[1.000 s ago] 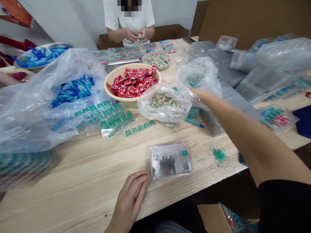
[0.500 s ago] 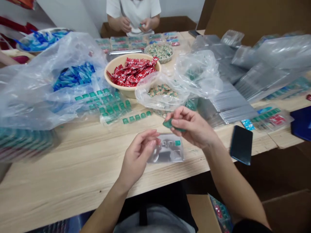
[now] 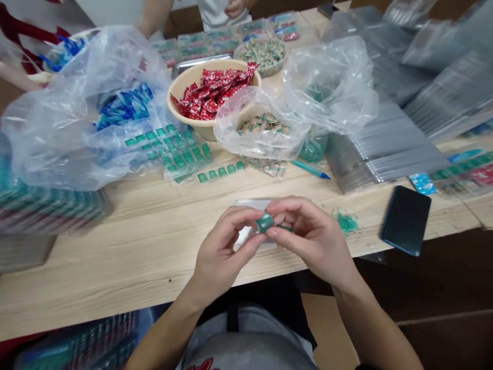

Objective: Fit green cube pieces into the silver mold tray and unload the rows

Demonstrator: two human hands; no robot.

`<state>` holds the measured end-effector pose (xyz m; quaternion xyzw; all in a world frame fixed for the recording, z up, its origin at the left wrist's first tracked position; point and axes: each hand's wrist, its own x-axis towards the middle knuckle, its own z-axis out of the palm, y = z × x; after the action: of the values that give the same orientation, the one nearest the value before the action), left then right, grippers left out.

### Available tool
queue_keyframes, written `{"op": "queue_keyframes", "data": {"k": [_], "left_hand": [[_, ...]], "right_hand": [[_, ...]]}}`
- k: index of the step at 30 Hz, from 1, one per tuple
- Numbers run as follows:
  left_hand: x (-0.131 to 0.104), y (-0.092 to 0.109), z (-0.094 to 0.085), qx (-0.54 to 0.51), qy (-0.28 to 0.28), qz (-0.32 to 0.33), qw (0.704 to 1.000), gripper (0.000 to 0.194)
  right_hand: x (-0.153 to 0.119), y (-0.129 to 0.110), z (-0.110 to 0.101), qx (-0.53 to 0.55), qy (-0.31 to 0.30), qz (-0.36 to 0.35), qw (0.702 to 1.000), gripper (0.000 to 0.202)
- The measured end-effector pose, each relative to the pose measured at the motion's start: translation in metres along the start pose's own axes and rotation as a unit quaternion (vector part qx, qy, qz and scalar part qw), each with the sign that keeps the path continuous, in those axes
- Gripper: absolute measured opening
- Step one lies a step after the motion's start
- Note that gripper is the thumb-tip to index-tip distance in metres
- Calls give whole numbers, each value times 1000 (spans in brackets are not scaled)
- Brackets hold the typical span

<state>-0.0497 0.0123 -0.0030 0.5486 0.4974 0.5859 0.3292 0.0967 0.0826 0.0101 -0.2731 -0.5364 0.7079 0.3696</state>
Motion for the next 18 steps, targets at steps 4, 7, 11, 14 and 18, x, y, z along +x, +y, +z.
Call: {"op": "queue_keyframes", "data": {"k": [4, 7, 11, 14, 18], "left_hand": [[0, -11, -11, 76, 4, -13, 997, 18], [2, -30, -18, 145, -20, -18, 989, 16], [7, -58, -13, 237, -97, 37, 966, 17], [14, -73, -3, 308, -150, 102, 934, 20], [23, -81, 7, 365, -199, 157, 896, 20]], "right_hand": [[-7, 18, -19, 30, 52, 40, 997, 15], [-21, 35, -44, 58, 121, 87, 987, 15], [-46, 48, -66, 92, 144, 128, 977, 23], [-56, 56, -67, 119, 161, 134, 970, 24], [-61, 71, -60, 109, 162, 147, 970, 28]]}}
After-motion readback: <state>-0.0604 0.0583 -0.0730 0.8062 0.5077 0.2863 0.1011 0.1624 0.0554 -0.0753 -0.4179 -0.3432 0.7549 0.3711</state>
